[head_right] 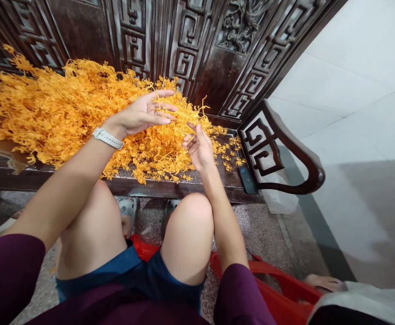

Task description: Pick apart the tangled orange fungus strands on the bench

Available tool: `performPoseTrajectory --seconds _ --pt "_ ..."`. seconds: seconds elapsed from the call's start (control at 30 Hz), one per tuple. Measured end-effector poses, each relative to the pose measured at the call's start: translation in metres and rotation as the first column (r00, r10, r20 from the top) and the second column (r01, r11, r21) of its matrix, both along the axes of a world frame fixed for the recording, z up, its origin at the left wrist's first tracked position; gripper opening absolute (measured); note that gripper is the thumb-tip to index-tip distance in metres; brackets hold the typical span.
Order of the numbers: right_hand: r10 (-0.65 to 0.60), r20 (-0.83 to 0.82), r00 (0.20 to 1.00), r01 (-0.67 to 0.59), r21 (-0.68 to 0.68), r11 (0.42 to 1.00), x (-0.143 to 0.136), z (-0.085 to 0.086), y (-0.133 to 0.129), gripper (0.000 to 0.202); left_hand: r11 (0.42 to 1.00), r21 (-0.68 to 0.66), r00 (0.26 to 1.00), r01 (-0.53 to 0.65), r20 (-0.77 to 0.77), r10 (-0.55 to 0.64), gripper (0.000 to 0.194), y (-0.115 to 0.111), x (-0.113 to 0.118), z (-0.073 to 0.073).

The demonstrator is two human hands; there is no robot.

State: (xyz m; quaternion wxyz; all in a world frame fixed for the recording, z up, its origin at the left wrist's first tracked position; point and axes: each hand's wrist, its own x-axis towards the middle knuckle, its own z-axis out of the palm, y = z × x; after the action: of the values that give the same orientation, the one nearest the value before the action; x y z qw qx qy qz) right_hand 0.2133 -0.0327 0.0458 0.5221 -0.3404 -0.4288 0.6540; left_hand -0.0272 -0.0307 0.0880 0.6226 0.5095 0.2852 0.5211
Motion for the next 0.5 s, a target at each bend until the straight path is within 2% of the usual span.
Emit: performPoseTrajectory --seconds 0.1,0.2,0.33,0.5 --pt "0.003 -0.035 0.999 -0.003 0.019 1.0 -0.002 0.003 -0.001 0.059 0.995 -0.097 0.997 0.003 0.073 0.004 0.09 -0.001 0.019 -0.007" --pt "-0.016 -0.051 0.999 0.018 0.046 0.999 -0.002 0.006 -0.003 0.053 0.983 -0.178 0.987 0.051 0.161 -0.022 0.066 -0.004 0.034 -0.01" --pt "-0.002 -0.084 0.996 0.004 0.013 1.0 0.0 0.008 -0.005 0.038 0.985 -0.172 0.954 0.032 0.299 0.021 0.036 -0.004 0.041 -0.007" --pt "0.002 -0.156 0.988 -0.013 -0.065 0.998 0.004 0.005 -0.003 0.025 0.993 -0.121 0.93 -0.013 0.363 0.057 0.027 -0.005 0.038 -0.002"
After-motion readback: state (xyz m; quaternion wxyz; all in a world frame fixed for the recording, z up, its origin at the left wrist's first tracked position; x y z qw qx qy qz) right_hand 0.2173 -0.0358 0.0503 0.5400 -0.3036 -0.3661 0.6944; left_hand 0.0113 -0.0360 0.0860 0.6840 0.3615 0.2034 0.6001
